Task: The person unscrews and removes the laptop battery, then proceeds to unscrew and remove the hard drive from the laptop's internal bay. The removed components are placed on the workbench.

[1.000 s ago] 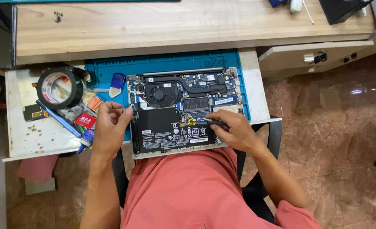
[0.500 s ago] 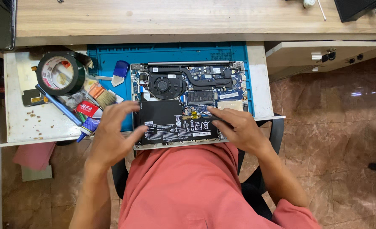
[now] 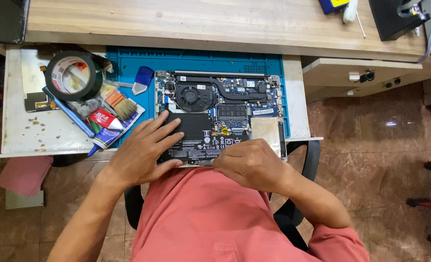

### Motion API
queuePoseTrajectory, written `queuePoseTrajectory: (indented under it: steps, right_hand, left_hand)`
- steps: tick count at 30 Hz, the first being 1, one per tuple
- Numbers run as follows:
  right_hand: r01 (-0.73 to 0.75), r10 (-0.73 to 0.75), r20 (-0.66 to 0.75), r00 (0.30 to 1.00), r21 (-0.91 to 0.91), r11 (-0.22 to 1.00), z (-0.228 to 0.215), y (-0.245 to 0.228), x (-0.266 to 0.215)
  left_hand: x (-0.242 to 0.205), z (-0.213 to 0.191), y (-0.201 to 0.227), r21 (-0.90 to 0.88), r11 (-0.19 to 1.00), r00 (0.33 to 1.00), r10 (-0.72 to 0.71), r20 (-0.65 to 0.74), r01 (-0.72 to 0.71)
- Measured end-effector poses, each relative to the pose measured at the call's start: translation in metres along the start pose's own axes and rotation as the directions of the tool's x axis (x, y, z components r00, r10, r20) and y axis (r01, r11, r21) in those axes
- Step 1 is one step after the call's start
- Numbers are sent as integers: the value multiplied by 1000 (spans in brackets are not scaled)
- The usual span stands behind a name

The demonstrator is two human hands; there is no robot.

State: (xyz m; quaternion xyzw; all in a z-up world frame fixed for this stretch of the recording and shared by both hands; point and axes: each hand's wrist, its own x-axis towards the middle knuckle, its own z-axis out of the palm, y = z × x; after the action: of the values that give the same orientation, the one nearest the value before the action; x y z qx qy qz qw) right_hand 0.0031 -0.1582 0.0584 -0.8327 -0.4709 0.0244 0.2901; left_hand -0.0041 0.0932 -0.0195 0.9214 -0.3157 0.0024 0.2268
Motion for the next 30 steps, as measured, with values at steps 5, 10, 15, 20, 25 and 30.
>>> queuePoseTrajectory:
  steps: [5, 10, 15, 20, 25, 30]
  right_hand:
    - [-12, 12, 8, 1000, -19, 1000, 10, 2, 4]
    - [-75, 78, 80, 994, -36, 997, 15, 1, 11]
    - [-59, 68, 98, 993, -89, 994, 17, 2, 12]
    - [-58, 75, 186, 980, -97, 994, 9, -3, 20]
    - [8, 22, 247, 969, -122, 993, 5, -6, 28]
    - [182, -75, 413, 908, -227, 957, 6, -10, 41]
  left_hand:
    - [-7, 8, 10, 78, 995, 997, 67, -40, -64]
    - [-12, 26, 9, 144, 983, 985, 134, -105, -118]
    - [-10, 29, 8, 170, 975, 970, 172, -170, -142]
    - [-10, 27, 10, 153, 979, 972, 162, -171, -137]
    - [-10, 26, 10, 117, 985, 976, 145, -165, -127]
    - [-9, 28, 8, 128, 976, 962, 198, -188, -176]
